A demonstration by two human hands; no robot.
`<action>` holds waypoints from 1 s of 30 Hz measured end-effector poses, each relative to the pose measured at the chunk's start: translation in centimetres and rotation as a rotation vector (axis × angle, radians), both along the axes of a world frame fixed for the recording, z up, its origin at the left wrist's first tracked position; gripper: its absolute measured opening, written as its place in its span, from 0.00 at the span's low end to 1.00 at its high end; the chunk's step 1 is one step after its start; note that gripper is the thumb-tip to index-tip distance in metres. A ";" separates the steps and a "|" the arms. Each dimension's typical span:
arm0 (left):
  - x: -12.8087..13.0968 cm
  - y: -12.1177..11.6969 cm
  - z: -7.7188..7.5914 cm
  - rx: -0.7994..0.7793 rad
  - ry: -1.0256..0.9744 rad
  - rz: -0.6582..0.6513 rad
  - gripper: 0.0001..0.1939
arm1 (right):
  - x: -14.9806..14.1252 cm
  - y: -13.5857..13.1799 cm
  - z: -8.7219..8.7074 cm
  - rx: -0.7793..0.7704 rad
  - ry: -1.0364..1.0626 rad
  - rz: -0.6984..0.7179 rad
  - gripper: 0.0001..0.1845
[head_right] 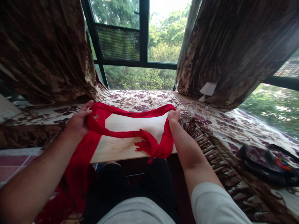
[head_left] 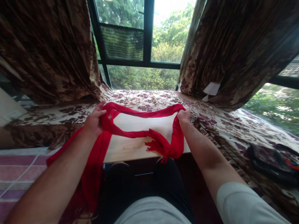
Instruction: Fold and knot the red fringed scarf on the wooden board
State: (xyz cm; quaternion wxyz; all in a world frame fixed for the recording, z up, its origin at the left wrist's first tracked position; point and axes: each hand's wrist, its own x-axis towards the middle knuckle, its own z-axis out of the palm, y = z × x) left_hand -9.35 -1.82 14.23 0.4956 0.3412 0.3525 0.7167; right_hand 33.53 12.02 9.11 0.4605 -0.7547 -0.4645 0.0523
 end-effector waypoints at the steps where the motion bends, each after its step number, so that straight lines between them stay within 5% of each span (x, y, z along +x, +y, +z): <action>1: 0.0 -0.1 0.0 -0.002 0.001 0.000 0.32 | 0.3 -0.2 0.1 -0.004 -0.031 -0.056 0.24; 4: 0.6 -0.3 -0.7 -0.002 0.053 -0.041 0.38 | -0.2 -1.5 -0.2 -0.056 -0.130 0.015 0.27; 9: 2.8 -0.1 -1.7 -0.063 0.244 -0.151 0.53 | -4.5 -4.8 -1.6 -0.432 -0.360 0.701 0.12; 16: 3.9 0.0 -2.5 -0.031 0.365 -0.254 0.59 | -9.3 -8.7 -2.2 -0.539 -0.562 1.038 0.24; 19: 3.6 0.2 -3.3 -0.039 0.402 -0.276 0.61 | -10.1 -9.6 -1.3 -0.599 -0.651 1.052 0.13; 22: 3.2 0.5 -4.1 -0.036 0.412 -0.238 0.61 | -10.4 -10.1 0.0 -0.464 -0.225 1.100 0.07; 26: 2.9 0.9 -5.0 -0.017 0.421 -0.108 0.57 | -10.5 -11.0 1.5 -0.397 0.493 1.335 0.09; 30: 3.0 1.2 -5.4 -0.078 0.400 -0.081 0.55 | -11.2 -12.3 1.7 -0.582 0.450 1.665 0.13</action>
